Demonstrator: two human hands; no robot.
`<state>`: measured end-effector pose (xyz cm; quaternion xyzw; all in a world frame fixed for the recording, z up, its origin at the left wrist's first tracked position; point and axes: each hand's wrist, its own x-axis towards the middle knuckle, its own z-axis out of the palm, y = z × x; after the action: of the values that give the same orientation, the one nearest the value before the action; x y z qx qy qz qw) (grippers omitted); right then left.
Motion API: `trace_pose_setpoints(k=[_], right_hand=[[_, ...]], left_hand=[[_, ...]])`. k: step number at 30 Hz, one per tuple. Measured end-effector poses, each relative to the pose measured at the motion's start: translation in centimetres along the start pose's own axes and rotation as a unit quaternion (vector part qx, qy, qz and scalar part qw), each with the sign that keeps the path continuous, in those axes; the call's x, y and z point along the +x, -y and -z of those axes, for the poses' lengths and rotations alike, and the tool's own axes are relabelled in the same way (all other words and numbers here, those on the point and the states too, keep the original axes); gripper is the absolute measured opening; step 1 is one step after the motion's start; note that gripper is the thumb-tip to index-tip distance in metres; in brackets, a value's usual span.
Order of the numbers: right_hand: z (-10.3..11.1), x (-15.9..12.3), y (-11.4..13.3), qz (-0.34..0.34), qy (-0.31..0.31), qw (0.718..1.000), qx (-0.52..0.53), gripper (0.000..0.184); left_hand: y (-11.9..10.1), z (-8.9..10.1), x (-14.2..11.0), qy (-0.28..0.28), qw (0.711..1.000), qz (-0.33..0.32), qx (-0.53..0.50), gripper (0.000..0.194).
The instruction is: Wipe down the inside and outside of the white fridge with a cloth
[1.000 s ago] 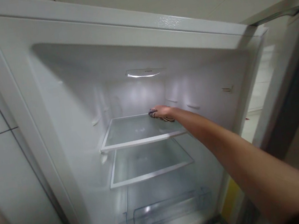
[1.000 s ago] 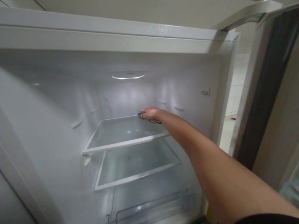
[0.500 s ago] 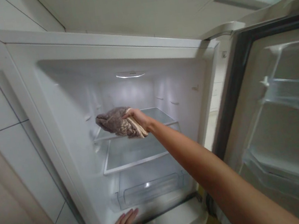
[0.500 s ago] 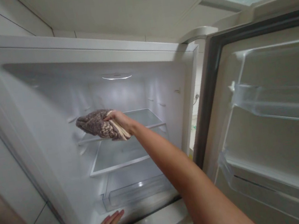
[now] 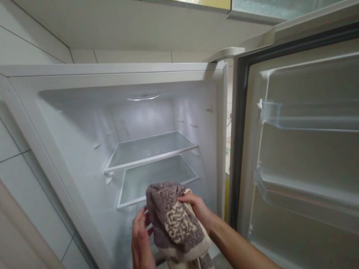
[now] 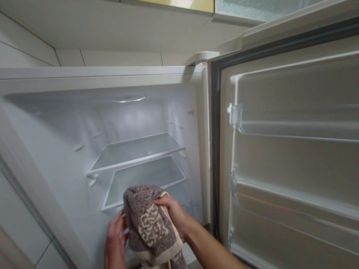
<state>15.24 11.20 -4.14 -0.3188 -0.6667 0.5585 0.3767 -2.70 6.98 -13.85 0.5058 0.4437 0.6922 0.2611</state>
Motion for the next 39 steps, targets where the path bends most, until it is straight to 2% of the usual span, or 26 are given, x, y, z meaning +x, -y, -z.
trace_pose_setpoints(k=[2,4,7,9,10,12,14,16,18,20,21,23,24,25,26,27,29,30,32,35,39], right_hand=[[-0.9,-1.5,-0.4,0.014,-0.048,0.995,0.082,0.05],[-1.1,-2.7,-0.6,0.044,-0.077,0.993,0.076,0.043],[-0.1,-3.9,-1.1,0.043,-0.08,0.995,0.052,0.038],[0.9,-4.3,-1.3,0.03,-0.078,0.995,0.06,0.043],[1.3,-4.4,-1.3,0.031,-0.086,0.994,0.056,0.045],[1.8,-4.7,-0.9,0.047,-0.118,0.991,0.035,0.046],[1.9,-5.2,0.1,0.06,-0.158,0.985,0.038,0.046],[1.7,-5.8,1.2,0.061,-0.191,0.977,0.08,0.045],[1.3,-6.3,2.0,0.046,-0.201,0.967,0.147,0.043],[0.8,-6.6,2.5,0.029,-0.195,0.958,0.21,0.044],[0.6,-6.7,2.6,0.026,-0.194,0.953,0.231,0.045],[0.2,-6.6,2.7,0.039,-0.214,0.944,0.248,0.046],[0.1,-6.4,2.7,0.05,-0.23,0.94,0.248,0.045],[0.0,-6.2,2.7,0.056,-0.242,0.937,0.245,0.045],[0.0,-6.1,2.7,0.055,-0.248,0.936,0.243,0.045],[-0.1,-5.8,2.7,0.05,-0.25,0.937,0.239,0.046],[-0.3,-5.4,2.8,0.035,-0.239,0.943,0.229,0.05],[-0.4,-5.3,2.8,0.028,-0.227,0.947,0.225,0.053],[-0.5,-5.1,2.9,0.025,-0.192,0.957,0.217,0.06],[-0.1,-5.3,2.9,0.034,-0.148,0.973,0.173,0.066],[0.6,-5.9,2.5,0.048,-0.172,0.983,0.048,0.053]], left_hand=[[-3.6,-2.3,1.4,0.028,0.997,0.061,-0.036,0.069],[-5.7,-3.9,2.4,0.03,0.996,0.084,-0.018,0.071],[-6.9,-4.7,3.0,-0.014,0.997,0.069,0.036,0.06],[-7.2,-4.6,2.8,-0.007,0.997,0.073,0.034,0.056],[-7.5,-4.4,2.7,0.016,0.995,0.093,0.012,0.055],[-8.3,-4.0,2.4,0.081,0.98,0.171,-0.062,0.059],[-9.2,-3.5,2.2,0.138,0.944,0.264,-0.14,0.07],[-9.7,-3.1,2.4,0.179,0.92,0.303,-0.173,0.079],[-9.6,-3.1,2.8,0.198,0.933,0.269,-0.136,0.076],[-9.0,-3.4,3.3,0.187,0.962,0.193,-0.052,0.071],[-8.6,-3.6,3.5,0.155,0.977,0.148,-0.001,0.072],[-7.7,-4.1,3.3,0.057,0.992,0.06,0.1,0.082],[-7.3,-4.3,3.0,0.022,0.991,0.033,0.13,0.086],[-7.0,-4.4,2.6,0.013,0.99,0.027,0.137,0.086],[-6.8,-4.5,2.1,0.035,0.992,0.039,0.118,0.084],[-6.7,-4.6,1.5,0.084,0.992,0.063,0.076,0.08],[-6.7,-4.9,0.4,0.201,0.972,0.115,-0.031,0.077],[-6.7,-5.0,0.1,0.234,0.961,0.13,-0.068,0.082],[-6.9,-5.2,-0.3,0.235,0.956,0.141,-0.103,0.093],[-7.1,-4.9,-0.3,0.18,0.955,0.182,-0.149,0.097],[-6.9,-4.1,-0.6,0.156,0.928,0.238,-0.24,0.095]])
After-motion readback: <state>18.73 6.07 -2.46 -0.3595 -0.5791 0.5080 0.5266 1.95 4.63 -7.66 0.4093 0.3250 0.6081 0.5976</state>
